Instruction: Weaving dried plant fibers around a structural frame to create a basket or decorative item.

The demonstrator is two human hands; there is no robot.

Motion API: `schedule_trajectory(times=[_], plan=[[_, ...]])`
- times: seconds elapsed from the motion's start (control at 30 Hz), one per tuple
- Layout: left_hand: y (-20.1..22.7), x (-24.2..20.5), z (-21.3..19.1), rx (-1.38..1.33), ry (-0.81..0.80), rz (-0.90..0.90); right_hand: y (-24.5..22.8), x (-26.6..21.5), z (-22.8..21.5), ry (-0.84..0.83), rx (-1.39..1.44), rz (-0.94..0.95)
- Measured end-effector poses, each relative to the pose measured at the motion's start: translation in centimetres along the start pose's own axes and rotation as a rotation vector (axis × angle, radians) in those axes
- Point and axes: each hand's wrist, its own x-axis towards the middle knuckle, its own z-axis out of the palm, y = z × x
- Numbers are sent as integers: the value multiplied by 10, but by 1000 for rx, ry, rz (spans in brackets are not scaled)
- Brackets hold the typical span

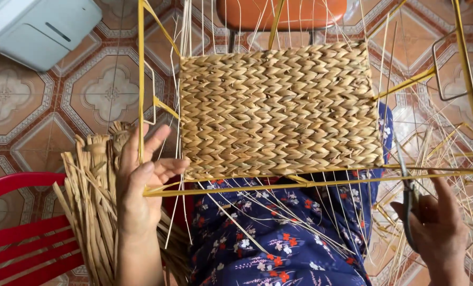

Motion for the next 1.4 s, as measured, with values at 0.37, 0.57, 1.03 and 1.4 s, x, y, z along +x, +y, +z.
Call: schedule_trajectory(times=[0.37,0.57,1.03,1.4], plan=[[-11,-8,-4,5,27,94,57,-49,19,53,-177,-159],[-21,-8,-18,59,107,56,97,-88,33,233,86,-83],[-60,-5,-124,70,37,-88,213,-70,46,399,373,718],[-77,7,-145,11,10,-63,275,-19,80,502,-197,477]])
